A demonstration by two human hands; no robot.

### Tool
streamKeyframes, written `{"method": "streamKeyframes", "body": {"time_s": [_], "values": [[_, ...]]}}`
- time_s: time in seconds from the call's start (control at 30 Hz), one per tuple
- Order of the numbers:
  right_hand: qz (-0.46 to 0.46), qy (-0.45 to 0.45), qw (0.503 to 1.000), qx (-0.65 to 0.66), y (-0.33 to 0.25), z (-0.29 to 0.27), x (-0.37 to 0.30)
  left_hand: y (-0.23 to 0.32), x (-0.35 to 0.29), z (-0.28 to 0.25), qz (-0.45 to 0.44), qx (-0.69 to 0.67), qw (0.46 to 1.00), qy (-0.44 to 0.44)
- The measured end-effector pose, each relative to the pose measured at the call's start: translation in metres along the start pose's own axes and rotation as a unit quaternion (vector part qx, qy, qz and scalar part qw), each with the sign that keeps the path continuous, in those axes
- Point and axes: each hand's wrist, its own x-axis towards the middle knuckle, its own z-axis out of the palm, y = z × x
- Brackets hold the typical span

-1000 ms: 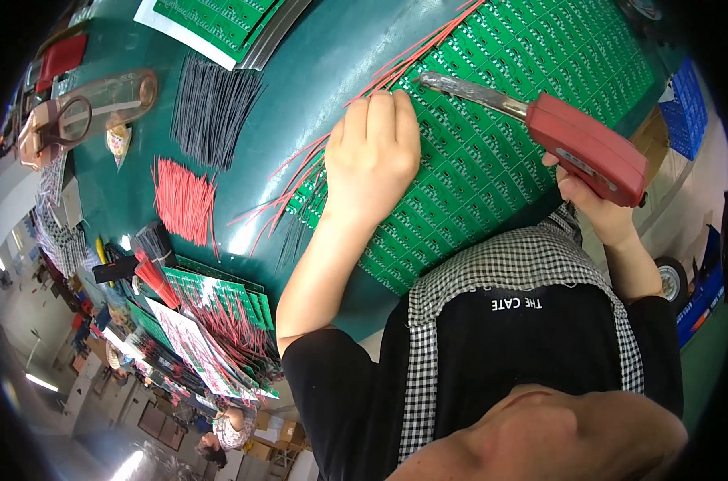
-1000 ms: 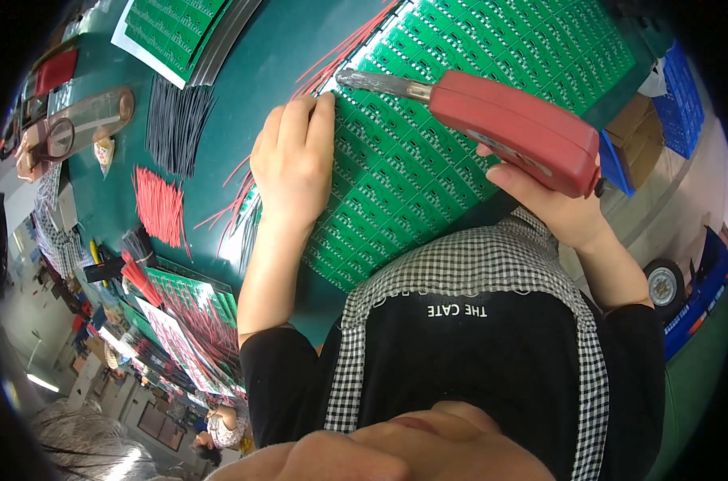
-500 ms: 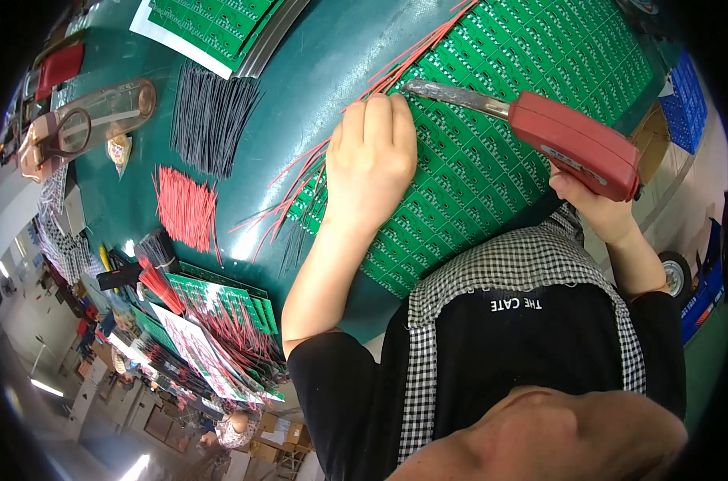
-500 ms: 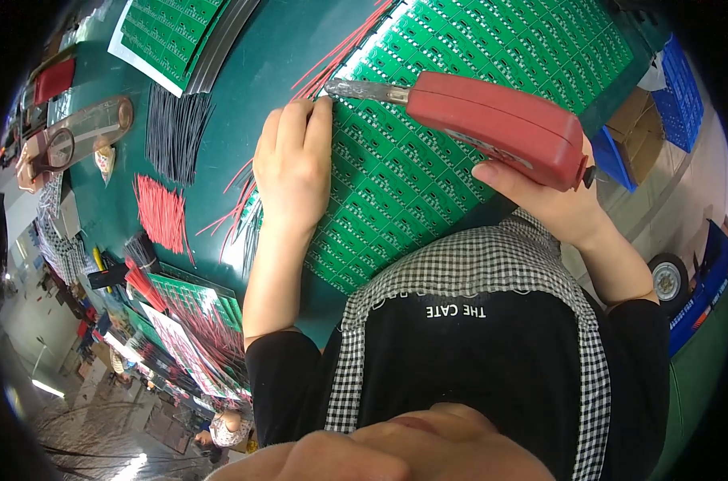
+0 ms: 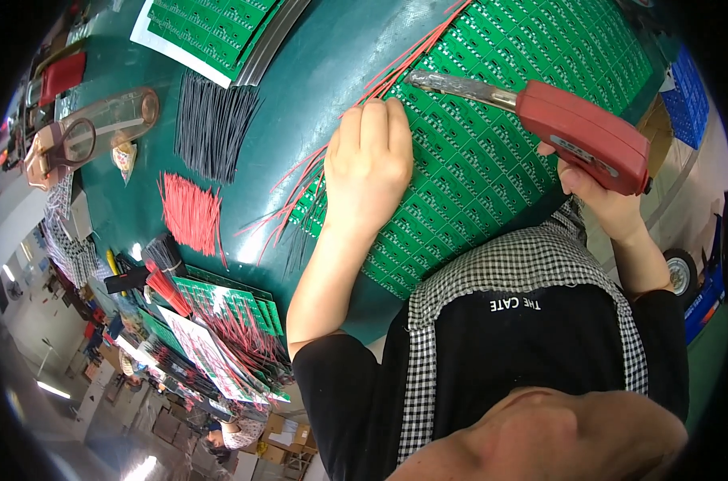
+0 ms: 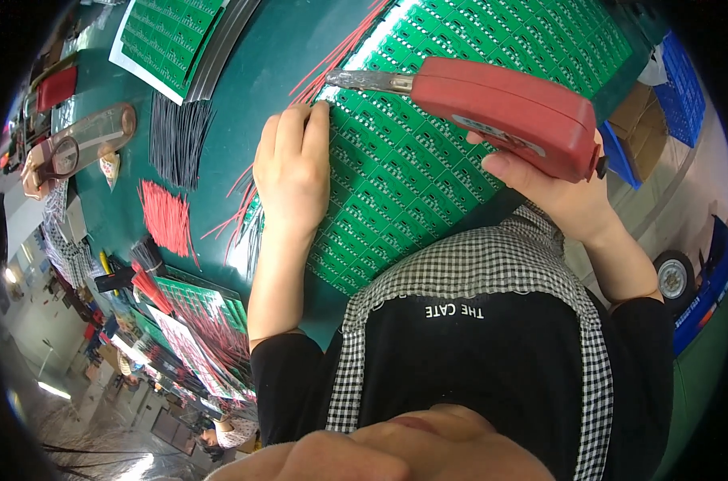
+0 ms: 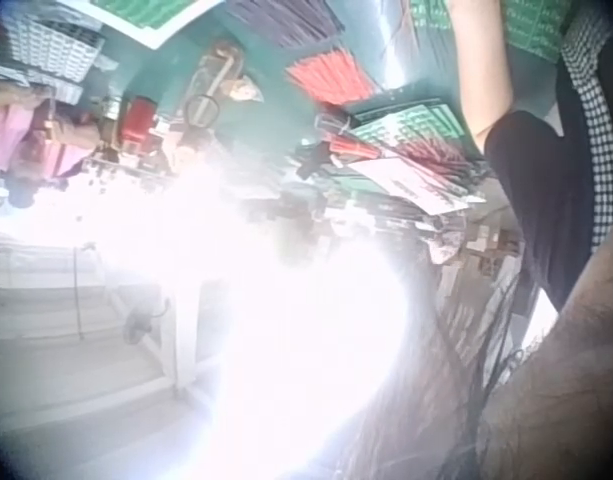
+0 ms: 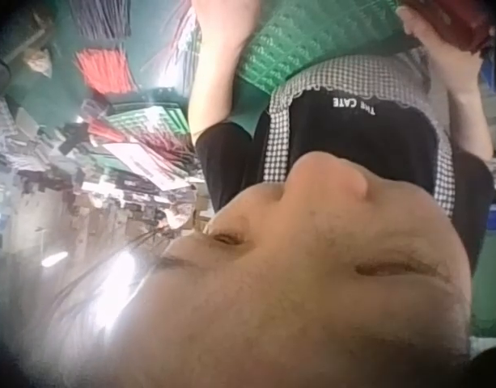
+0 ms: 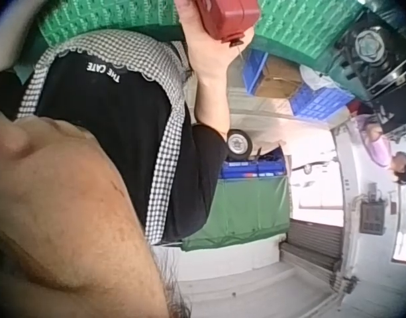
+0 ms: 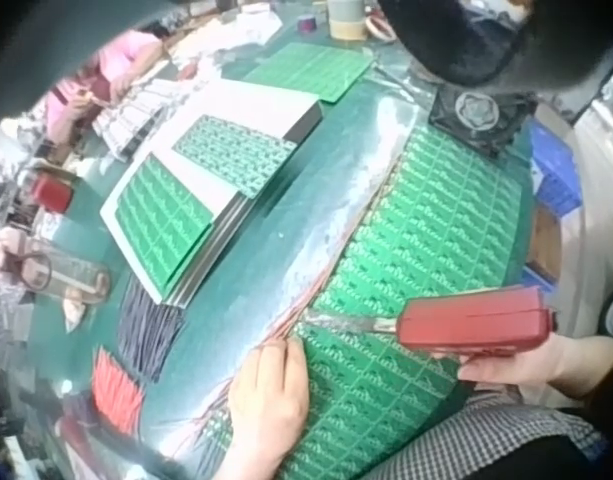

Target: Soldering thin red wires onto an electronic circuit board.

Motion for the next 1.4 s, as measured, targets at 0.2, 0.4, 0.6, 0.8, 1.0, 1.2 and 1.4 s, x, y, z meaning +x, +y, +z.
{"method": "streamKeyframes", "body": {"time_s": [0.2, 0.4, 0.6, 0.8, 1.0, 1.2, 1.4], "values": [[0.014, -0.002, 1.0, -0.023, 0.003, -0.004, 0.0, 0.0, 0.002, -0.002, -0.019, -0.014, 1.0, -0.016], [0.017, -0.014, 0.999, -0.041, 0.004, -0.001, -0.002, -0.001, 0.001, -0.004, -0.011, -0.018, 1.0, -0.016], [0.016, -0.009, 0.995, -0.102, 0.004, 0.002, -0.001, -0.001, 0.0, -0.002, 0.002, -0.023, 1.0, -0.008], [0.023, 0.011, 0.996, -0.08, 0.002, 0.005, 0.002, -0.001, -0.003, -0.004, -0.002, -0.007, 1.0, -0.018], [0.015, 0.01, 1.0, 0.004, -0.004, 0.002, 0.001, -0.001, 0.001, -0.003, 0.006, -0.013, 1.0, -0.014], [0.012, 0.003, 1.0, -0.017, -0.001, -0.002, 0.002, 0.0, -0.001, -0.004, -0.002, -0.003, 1.0, -0.029], [0.094, 0.004, 0.995, 0.022, -0.006, -0.002, 0.001, -0.001, -0.001, -0.003, 0.007, -0.004, 1.0, -0.019]]}}
